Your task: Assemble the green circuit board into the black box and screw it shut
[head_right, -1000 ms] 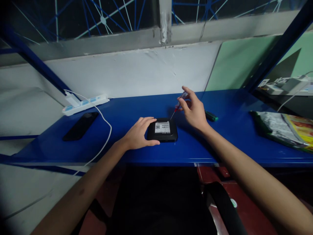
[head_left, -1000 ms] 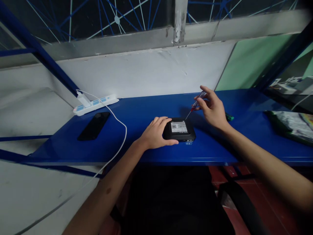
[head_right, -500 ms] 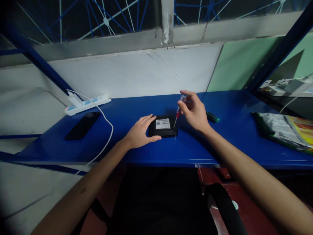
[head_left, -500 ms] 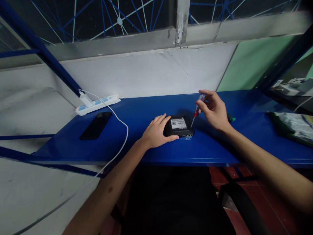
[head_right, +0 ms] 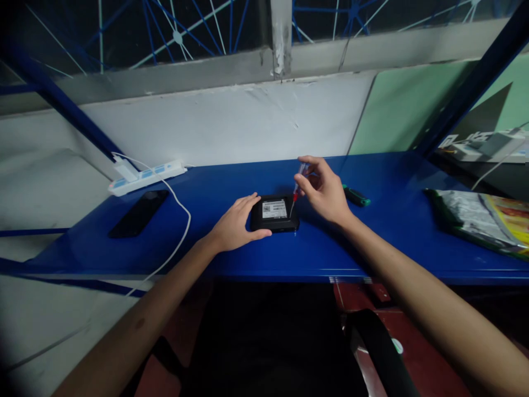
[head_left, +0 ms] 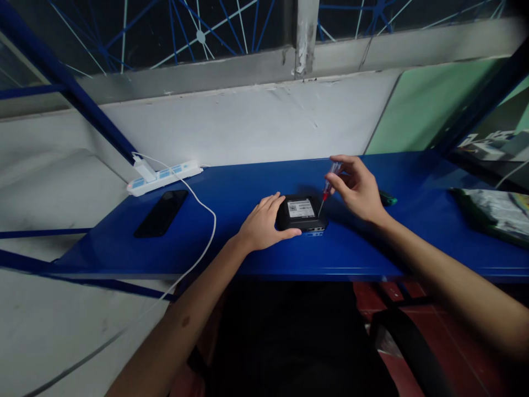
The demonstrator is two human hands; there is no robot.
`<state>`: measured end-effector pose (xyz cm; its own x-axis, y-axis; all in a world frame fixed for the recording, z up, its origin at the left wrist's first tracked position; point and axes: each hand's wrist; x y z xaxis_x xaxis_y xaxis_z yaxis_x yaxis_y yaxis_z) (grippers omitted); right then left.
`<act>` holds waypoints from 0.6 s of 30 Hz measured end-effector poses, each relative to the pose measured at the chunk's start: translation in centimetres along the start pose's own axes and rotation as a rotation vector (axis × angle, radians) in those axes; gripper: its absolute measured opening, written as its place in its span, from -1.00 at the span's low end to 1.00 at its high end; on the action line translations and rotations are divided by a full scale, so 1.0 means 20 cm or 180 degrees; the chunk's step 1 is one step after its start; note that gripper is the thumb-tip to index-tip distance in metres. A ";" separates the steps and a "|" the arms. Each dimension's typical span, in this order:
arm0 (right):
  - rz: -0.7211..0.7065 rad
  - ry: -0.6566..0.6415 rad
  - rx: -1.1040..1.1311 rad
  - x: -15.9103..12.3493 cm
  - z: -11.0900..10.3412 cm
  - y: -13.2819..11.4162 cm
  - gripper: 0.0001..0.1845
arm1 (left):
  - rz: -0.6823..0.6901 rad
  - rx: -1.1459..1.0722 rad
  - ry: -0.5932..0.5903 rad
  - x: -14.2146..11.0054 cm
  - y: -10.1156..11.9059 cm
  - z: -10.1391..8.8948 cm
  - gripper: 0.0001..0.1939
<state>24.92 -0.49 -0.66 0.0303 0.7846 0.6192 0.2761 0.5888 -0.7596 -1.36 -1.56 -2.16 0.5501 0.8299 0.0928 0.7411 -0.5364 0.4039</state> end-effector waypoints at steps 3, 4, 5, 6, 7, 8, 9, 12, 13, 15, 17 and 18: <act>0.0139 -0.0019 0.0233 0.00 0.00 -0.01 -0.61 | -0.0013 -0.0007 -0.0004 0.00 0.00 0.00 0.10; 0.0211 -0.0014 0.0339 0.00 0.00 -0.02 -0.63 | -0.0034 0.0001 -0.0018 0.00 0.00 0.00 0.10; 0.0289 -0.0006 0.0429 0.00 -0.01 -0.02 -0.65 | -0.0056 0.0015 -0.0041 0.00 0.01 -0.01 0.10; 0.0354 0.0009 0.0500 0.00 -0.01 -0.03 -0.65 | -0.0071 0.0030 -0.0057 0.00 0.01 -0.01 0.09; 0.0408 0.0023 0.0549 0.00 -0.01 -0.03 -0.65 | -0.0071 0.0045 -0.0066 0.00 0.01 -0.01 0.07; 0.0437 0.0037 0.0577 0.01 -0.01 -0.03 -0.65 | -0.0055 0.0054 -0.0062 0.00 0.01 -0.01 0.05; 0.0437 0.0046 0.0580 0.01 -0.01 -0.04 -0.64 | -0.0026 0.0057 -0.0046 0.00 0.01 -0.01 0.03; 0.0228 0.0123 0.0405 0.02 -0.01 -0.04 -0.60 | 0.0048 0.0041 0.0020 0.00 0.00 -0.01 -0.01; 0.0123 0.0151 0.0305 0.02 -0.01 -0.04 -0.60 | 0.0050 0.0035 0.0026 0.00 0.00 0.00 -0.01; -0.0020 0.0172 0.0152 0.02 -0.01 -0.04 -0.64 | 0.0014 0.0036 0.0015 0.00 -0.01 0.00 0.00; 0.0028 0.0140 0.0130 0.02 -0.01 -0.04 -0.69 | -0.0034 0.0058 -0.0019 0.00 -0.01 0.00 0.02; 0.0109 0.0117 0.0170 0.01 -0.01 -0.04 -0.69 | -0.0045 0.0073 -0.0023 0.00 -0.01 0.00 0.02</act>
<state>24.96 -0.86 0.24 0.0743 0.7975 0.5988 0.2228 0.5720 -0.7894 -1.43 -1.49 -2.21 0.5423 0.8363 0.0805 0.7573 -0.5281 0.3842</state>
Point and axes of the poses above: each hand's wrist, its own x-axis towards the middle knuckle, its own z-axis out of the palm, y = z × x
